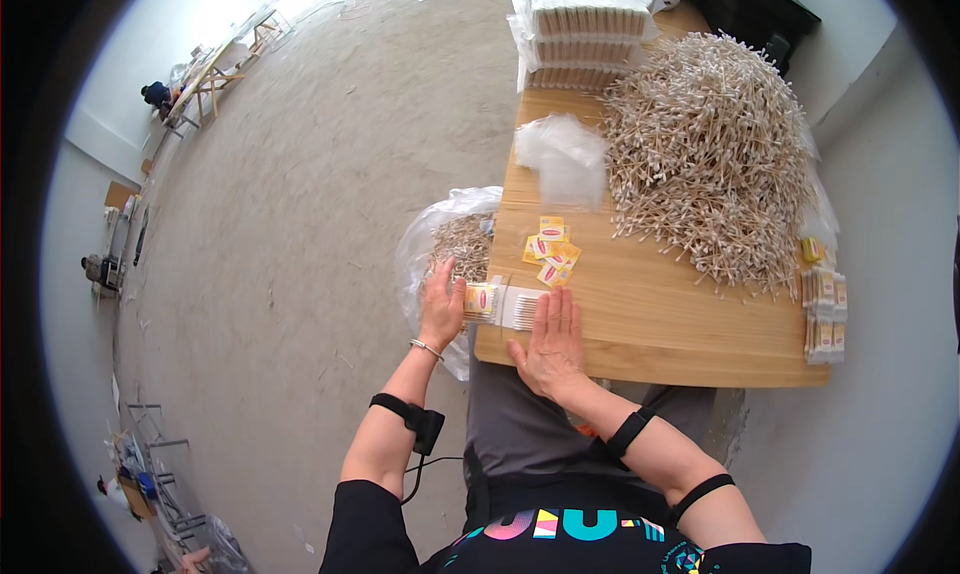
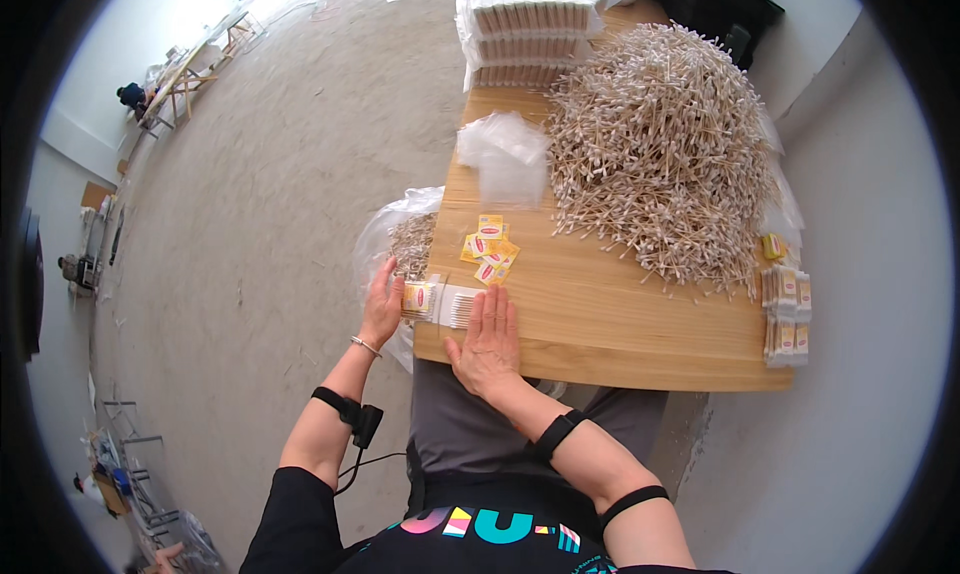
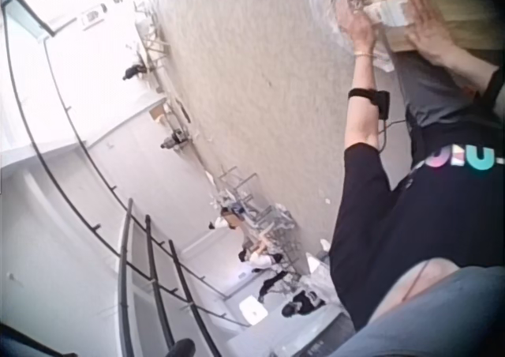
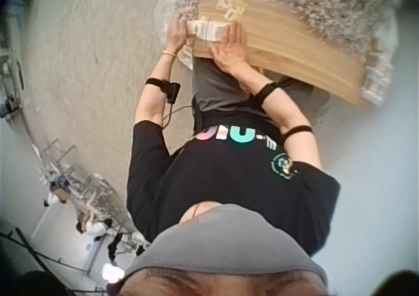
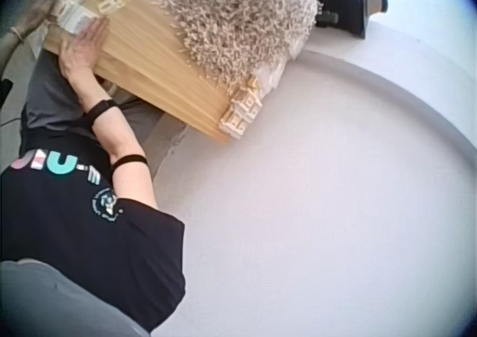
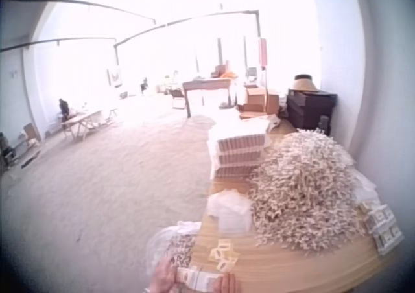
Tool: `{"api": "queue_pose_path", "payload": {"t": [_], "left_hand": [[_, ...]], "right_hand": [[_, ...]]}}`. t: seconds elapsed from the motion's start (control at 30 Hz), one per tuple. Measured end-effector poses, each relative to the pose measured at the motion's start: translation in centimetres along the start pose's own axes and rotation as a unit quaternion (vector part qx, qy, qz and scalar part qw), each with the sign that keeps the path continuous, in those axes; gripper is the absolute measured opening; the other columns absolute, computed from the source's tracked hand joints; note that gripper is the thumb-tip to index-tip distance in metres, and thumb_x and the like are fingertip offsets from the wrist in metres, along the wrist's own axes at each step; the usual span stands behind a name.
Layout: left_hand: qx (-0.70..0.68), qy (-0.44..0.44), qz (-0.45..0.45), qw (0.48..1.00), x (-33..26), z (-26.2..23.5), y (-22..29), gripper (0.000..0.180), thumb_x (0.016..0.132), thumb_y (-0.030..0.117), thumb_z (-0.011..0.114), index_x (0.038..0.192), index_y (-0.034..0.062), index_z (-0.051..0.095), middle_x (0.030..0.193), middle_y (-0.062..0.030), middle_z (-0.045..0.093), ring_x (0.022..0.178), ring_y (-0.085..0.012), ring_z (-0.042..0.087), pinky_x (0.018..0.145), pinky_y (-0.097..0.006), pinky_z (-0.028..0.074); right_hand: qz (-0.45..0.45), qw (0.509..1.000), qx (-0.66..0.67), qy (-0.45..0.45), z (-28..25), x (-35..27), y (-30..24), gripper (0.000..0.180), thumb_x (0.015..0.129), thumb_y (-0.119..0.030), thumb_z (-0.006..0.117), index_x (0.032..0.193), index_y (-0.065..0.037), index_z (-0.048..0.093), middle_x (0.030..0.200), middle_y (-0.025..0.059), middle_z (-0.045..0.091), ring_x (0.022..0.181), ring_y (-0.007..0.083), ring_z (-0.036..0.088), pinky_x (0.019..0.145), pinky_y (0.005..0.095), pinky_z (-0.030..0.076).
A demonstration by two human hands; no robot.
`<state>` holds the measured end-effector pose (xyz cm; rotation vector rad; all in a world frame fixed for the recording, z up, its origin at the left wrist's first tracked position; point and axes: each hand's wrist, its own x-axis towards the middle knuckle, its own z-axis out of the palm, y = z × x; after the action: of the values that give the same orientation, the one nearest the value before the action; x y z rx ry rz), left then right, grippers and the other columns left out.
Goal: The person is counting cotton swabs, aligning them on the table, and placing them into small plastic bags.
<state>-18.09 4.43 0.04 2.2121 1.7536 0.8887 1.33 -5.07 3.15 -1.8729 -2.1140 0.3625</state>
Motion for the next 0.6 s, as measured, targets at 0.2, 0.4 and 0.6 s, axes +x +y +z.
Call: {"api": "queue_pose_path", "payload": {"t": [0.2,0.4,0.6], "left_hand": [[-0.474,-0.156,-0.237,0.833,-0.1,1.2,-0.4,0.047,0.100,0.031,0.037,0.135,0.0003,0.040,0.132,-0.0133,0.050,0.119,-0.0192,0.048,0.100,-0.029,0.038],[-0.565,-0.166,-0.259,0.766,-0.1,0.9,0.0,0.046,0.100,0.029,0.034,0.135,-0.0004,0.037,0.131,-0.0153,0.049,0.116,-0.0189,0.050,0.099,-0.029,0.039],[-0.562,-0.153,-0.249,0.774,-0.2,0.7,0.4,0.044,0.101,0.028,0.034,0.134,-0.0004,0.039,0.130,-0.0155,0.050,0.116,-0.0196,0.051,0.099,-0.030,0.040]], "right_hand": [[0.017,0.999,-0.005,-0.033,0.8,1.3,-1.8,0.093,0.084,-0.050,0.052,0.139,0.012,0.011,0.149,0.0286,0.005,0.140,0.0403,0.001,0.114,0.0470,0.002],[0.016,1.000,-0.008,-0.016,1.3,2.2,-3.2,0.094,0.084,-0.051,0.050,0.139,0.013,0.009,0.149,0.0286,0.004,0.140,0.0399,-0.002,0.113,0.0463,-0.001],[0.020,0.999,0.007,-0.037,1.2,2.0,-3.7,0.095,0.084,-0.050,0.052,0.139,0.013,0.008,0.148,0.0290,0.003,0.140,0.0398,-0.003,0.113,0.0463,-0.002]]}}
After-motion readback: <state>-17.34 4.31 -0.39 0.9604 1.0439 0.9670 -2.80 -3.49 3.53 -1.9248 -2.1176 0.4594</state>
